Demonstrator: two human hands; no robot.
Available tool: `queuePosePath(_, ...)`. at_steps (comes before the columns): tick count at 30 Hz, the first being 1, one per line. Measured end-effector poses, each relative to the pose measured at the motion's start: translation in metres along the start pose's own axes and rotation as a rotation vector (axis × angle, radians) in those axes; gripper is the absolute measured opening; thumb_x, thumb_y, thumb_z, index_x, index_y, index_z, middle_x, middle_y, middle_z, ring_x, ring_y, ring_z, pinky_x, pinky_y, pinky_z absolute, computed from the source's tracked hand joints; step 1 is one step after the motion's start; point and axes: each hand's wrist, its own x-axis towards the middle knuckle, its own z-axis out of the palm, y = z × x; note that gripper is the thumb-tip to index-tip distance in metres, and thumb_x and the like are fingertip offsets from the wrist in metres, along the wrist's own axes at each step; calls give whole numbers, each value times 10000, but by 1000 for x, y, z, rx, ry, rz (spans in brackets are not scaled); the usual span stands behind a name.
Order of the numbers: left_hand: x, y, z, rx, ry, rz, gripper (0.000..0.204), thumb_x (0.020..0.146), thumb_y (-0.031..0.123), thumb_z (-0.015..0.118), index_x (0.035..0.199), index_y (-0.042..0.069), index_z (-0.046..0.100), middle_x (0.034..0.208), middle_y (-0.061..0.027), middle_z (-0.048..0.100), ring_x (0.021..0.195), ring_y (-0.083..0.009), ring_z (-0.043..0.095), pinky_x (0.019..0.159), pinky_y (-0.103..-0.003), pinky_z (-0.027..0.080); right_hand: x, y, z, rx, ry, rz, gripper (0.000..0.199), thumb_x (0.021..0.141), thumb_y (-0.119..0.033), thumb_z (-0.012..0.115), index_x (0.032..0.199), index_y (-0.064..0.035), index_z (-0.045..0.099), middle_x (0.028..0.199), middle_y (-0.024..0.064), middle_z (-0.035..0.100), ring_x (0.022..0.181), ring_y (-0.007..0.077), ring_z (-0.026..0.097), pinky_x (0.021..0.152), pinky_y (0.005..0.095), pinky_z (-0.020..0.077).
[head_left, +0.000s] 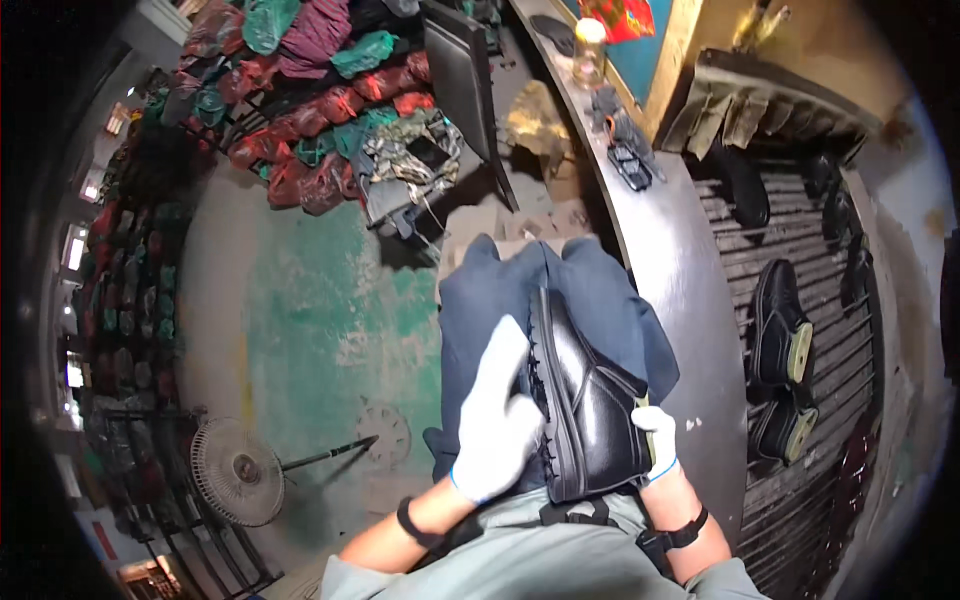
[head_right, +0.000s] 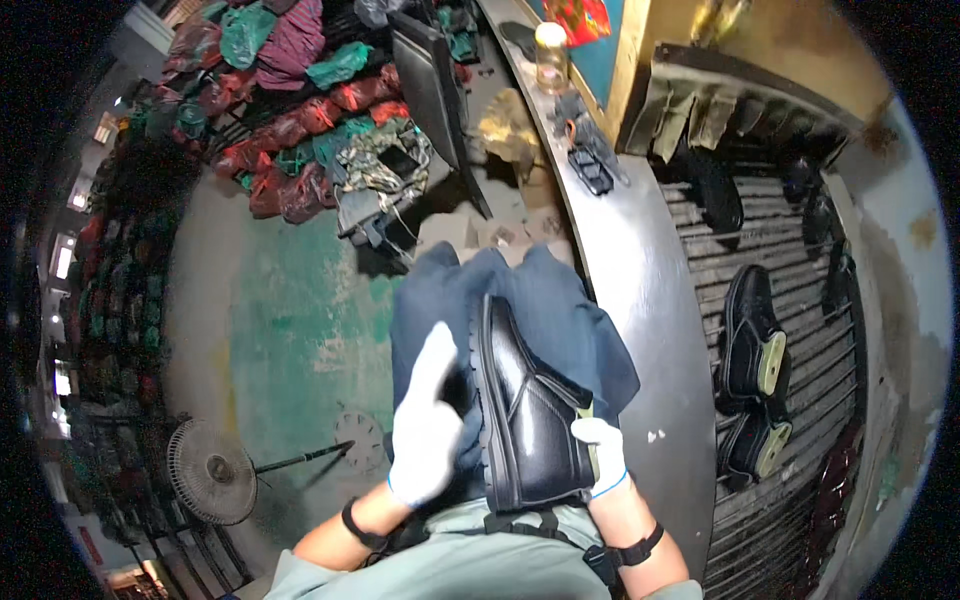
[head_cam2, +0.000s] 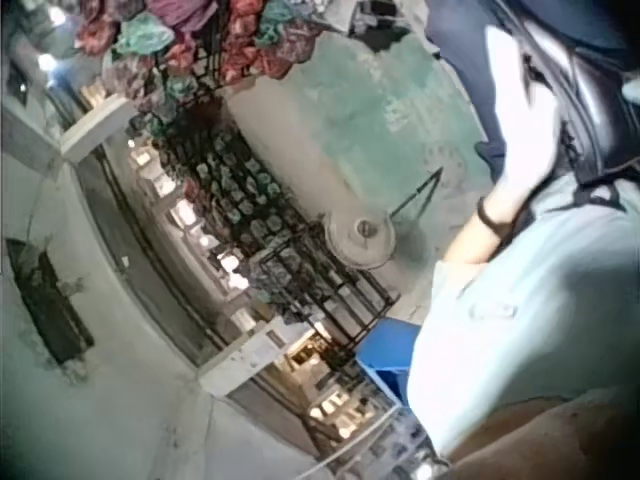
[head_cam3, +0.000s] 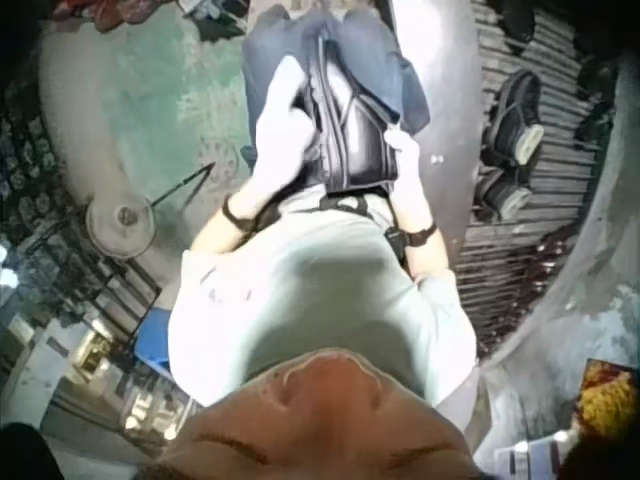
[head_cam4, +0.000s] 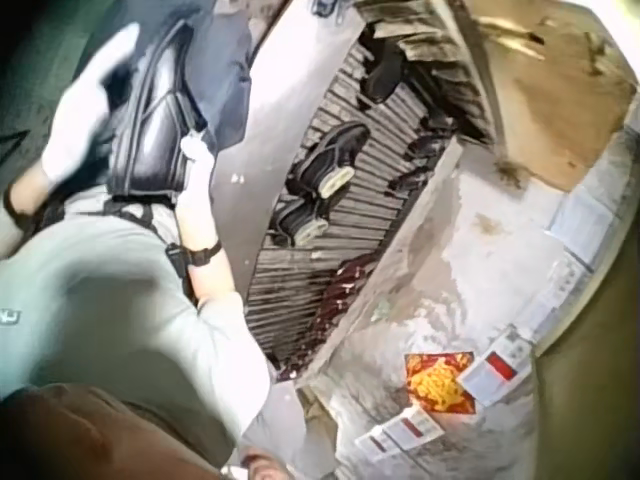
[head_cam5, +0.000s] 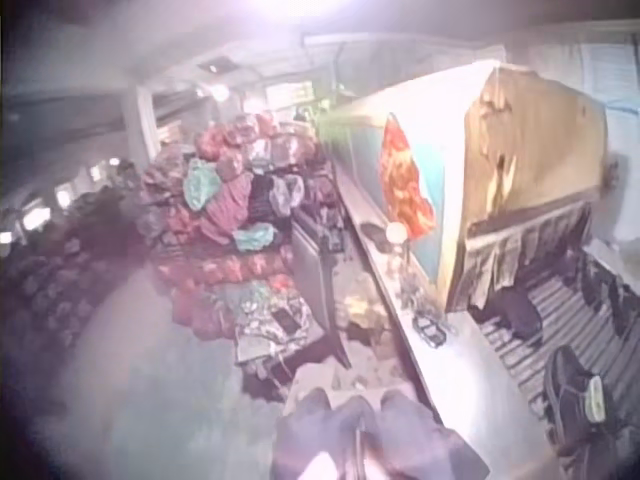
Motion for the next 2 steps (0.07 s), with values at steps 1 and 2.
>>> queuePosePath(1, 22, -19, 8, -271, 109, -136, 839, 1041, 411, 753, 1736, 98, 402, 1790, -208, 384, 1647, -389, 358, 1366, -481, 232, 2, -6, -7, 38, -94, 62, 773, 826, -180, 634, 1551, 83, 576, 1451, 288, 707, 1274, 437, 743, 1118, 558, 616)
queuePosePath(2, 45, -39, 18, -555, 251, -241, 941, 1024, 490, 798, 1759, 99, 359, 1817, -186, 359, 1693, -380, 309, 1409, -457, 137, -1, -5, -11, 52, -79, 56, 773, 826, -180, 634, 1551, 83, 576, 1451, 288, 707, 1274, 437, 743, 1118, 558, 616)
